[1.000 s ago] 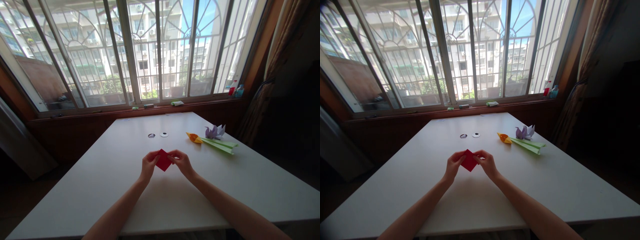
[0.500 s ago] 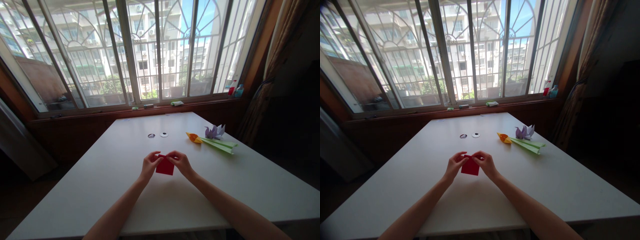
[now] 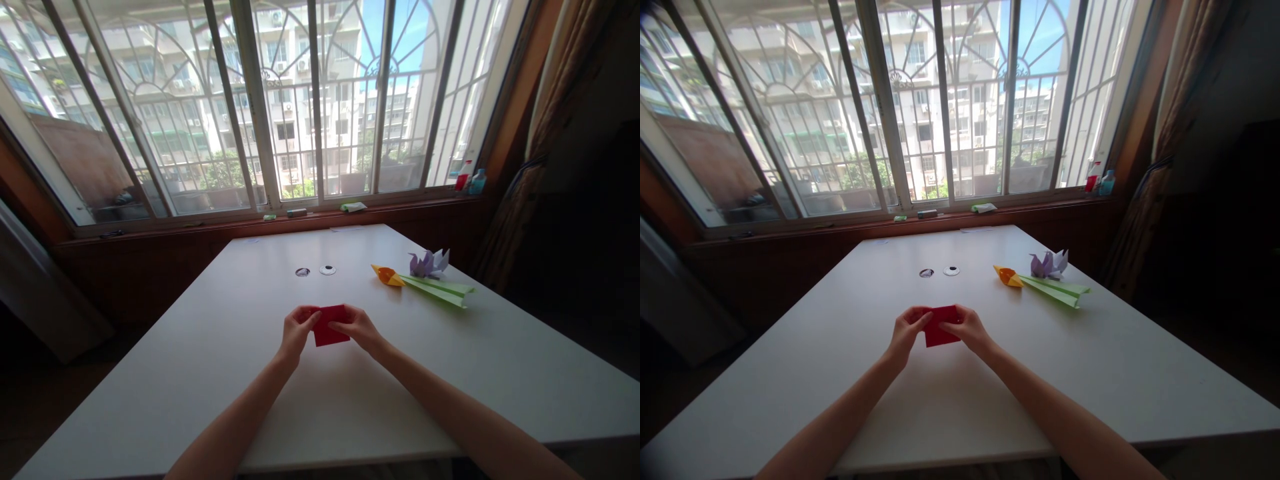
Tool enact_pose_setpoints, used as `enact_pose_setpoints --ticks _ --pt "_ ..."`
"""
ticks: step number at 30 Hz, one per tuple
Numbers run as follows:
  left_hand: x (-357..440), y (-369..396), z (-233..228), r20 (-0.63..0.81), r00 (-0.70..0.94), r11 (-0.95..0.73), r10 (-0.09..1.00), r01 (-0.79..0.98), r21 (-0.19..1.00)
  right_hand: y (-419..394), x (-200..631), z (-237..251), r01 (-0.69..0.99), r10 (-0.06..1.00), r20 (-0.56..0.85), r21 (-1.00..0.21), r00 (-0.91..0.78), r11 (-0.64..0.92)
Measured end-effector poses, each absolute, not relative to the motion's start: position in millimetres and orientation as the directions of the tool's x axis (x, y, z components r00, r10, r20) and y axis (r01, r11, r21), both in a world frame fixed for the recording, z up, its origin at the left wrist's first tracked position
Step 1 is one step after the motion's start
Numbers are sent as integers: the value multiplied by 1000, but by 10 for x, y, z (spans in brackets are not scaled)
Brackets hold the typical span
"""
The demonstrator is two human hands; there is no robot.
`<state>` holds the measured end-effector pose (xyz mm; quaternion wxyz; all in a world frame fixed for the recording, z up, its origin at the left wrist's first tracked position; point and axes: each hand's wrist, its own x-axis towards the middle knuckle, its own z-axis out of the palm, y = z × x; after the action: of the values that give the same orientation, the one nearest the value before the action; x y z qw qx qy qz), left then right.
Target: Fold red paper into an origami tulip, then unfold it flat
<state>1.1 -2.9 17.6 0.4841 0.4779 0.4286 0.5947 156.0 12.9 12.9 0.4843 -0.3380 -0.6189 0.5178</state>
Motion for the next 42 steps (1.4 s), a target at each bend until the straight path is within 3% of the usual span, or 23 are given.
enact_pose_setpoints --ticks 13,28,42 --pt "13 -59 222 160 -26 -162 987 -148 976 73 1547 237 -203 938 172 -973 -301 113" --pt "32 -61 214 161 32 -156 987 -106 982 126 1562 179 -76 979 142 -988 -144 132" --pt "-11 -26 184 147 -124 -161 981 -114 980 112 1601 227 8 929 136 -989 -345 148"
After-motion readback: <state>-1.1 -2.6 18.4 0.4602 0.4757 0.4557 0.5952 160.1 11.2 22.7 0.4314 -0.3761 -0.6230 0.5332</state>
